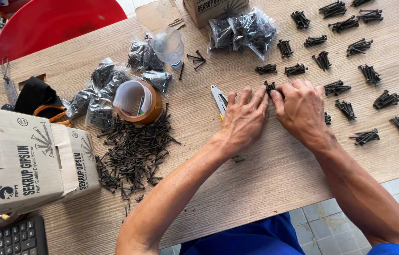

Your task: The person sorts a large pile of black drywall screws on a wooden table into small, neat piles. They use both hands to pick up groups of screws and arrange them in rows. The person occasionally pauses to adjust the piles or pick up more screws from the main pile.

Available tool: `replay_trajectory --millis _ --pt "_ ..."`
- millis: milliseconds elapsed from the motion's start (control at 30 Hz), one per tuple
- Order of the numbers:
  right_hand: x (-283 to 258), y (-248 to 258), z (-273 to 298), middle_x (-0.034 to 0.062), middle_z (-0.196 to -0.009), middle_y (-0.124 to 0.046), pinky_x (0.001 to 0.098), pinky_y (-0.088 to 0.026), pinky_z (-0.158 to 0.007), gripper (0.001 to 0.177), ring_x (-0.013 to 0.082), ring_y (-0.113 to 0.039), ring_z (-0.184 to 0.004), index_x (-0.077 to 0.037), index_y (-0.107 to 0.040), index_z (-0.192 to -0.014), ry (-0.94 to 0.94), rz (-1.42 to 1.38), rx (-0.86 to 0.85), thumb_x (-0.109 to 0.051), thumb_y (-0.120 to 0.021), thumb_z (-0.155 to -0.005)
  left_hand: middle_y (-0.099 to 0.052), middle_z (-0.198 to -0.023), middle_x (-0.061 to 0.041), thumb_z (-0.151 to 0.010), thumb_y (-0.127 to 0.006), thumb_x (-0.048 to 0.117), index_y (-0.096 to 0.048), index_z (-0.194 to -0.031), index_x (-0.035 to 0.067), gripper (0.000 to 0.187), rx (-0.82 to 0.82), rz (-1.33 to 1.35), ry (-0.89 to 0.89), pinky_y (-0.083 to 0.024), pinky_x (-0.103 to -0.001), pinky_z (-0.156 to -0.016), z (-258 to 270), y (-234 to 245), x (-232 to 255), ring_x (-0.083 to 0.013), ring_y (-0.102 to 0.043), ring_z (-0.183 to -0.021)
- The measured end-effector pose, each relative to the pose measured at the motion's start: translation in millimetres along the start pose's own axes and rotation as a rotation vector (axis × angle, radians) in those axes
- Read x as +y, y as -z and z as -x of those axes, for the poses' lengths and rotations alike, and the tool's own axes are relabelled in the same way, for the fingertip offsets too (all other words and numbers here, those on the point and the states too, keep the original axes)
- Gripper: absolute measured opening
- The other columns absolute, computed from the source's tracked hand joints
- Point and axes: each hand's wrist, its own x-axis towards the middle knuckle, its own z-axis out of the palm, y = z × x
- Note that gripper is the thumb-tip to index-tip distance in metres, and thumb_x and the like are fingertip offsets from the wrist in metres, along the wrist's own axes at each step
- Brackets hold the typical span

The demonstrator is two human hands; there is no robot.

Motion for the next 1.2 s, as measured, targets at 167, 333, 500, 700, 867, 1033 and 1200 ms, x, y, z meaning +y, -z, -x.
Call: replay_trajectory --millis 167,333,500,700,867,1033,1200 --pt "10 -7 2 0.0123 -0.098 -0.07 0.0501 -0.051 -0.091 0.03 0.0362 -0.07 -0.103 -0.015 -0.08 -0.111 0.014 -0.02 0.052 -0.037 -0.06 -0.115 -0.063 -0.14 -0.018 -0.094 -0.068 0.026 -0.07 -0.134 0.0 0.048 0.057 0.0 -0.02 -0.043 -0.056 -0.101 1 -6 -4 -0.0367 -0.055 -0.125" --pt "22 -12 3 0.0115 -0.099 -0.071 0.0496 -0.052 -0.091 0.026 0.0357 -0.071 -0.103 -0.013 -0.081 -0.114 0.041 -0.067 0.134 -0.03 -0.062 -0.117 -0.065 -0.136 -0.017 -0.095 -0.069 0.029 -0.071 -0.131 0.001 0.046 0.089 -0.004 -0.011 -0.043 -0.054 -0.099 13 4 -8 -0.0352 -0.057 -0.122" --pt "7 -6 10 0.0057 -0.092 -0.063 0.0409 -0.049 -0.089 0.01 0.0305 -0.066 -0.096 -0.01 -0.086 -0.116 0.233 -0.234 0.404 -0.015 -0.079 -0.112 -0.067 -0.121 -0.014 -0.094 -0.072 0.021 -0.073 -0.121 0.003 0.032 0.21 0.033 -0.051 -0.041 -0.051 -0.098 43 48 -14 -0.0329 -0.06 -0.117" --pt "-94 30 40 0.0081 -0.081 -0.064 0.0439 -0.054 -0.073 0.006 0.0315 -0.067 -0.08 -0.013 -0.075 -0.098 0.813 -0.336 0.094 -0.013 -0.069 -0.096 -0.062 -0.083 0.001 -0.099 -0.068 0.014 -0.078 -0.106 0.019 0.013 0.282 0.007 0.052 -0.044 -0.043 -0.086 96 127 -60 -0.0231 -0.064 -0.085" --pt "-155 13 65 0.0145 -0.091 -0.059 0.0449 -0.054 -0.075 0.014 0.036 -0.064 -0.083 -0.006 -0.067 -0.105 0.971 -0.521 -0.149 -0.018 -0.067 -0.098 -0.062 -0.068 0.003 -0.103 -0.076 0.032 -0.074 -0.086 0.018 0.022 0.395 0.126 0.25 -0.047 -0.039 -0.079 135 174 -91 -0.0221 -0.063 -0.067" --pt "-202 4 71 0.0182 -0.099 -0.06 0.0491 -0.053 -0.08 0.031 0.0395 -0.063 -0.09 -0.004 -0.065 -0.117 1.017 -0.599 -0.246 -0.021 -0.076 -0.094 -0.052 -0.057 0.001 -0.107 -0.074 0.038 -0.059 -0.068 0.016 0.048 0.485 0.159 0.376 -0.045 -0.038 -0.078 166 163 -115 -0.0244 -0.058 -0.059" --pt "-207 -25 82 0.0112 -0.089 -0.056 0.0439 -0.048 -0.071 0.007 0.0329 -0.06 -0.083 -0.008 -0.061 -0.095 0.971 -0.316 -0.292 -0.014 -0.057 -0.096 -0.055 -0.059 0.002 -0.103 -0.077 0.033 -0.067 -0.073 0.016 0.036 0.535 0.091 0.365 -0.047 -0.04 -0.077 173 167 -119 -0.0232 -0.062 -0.062"
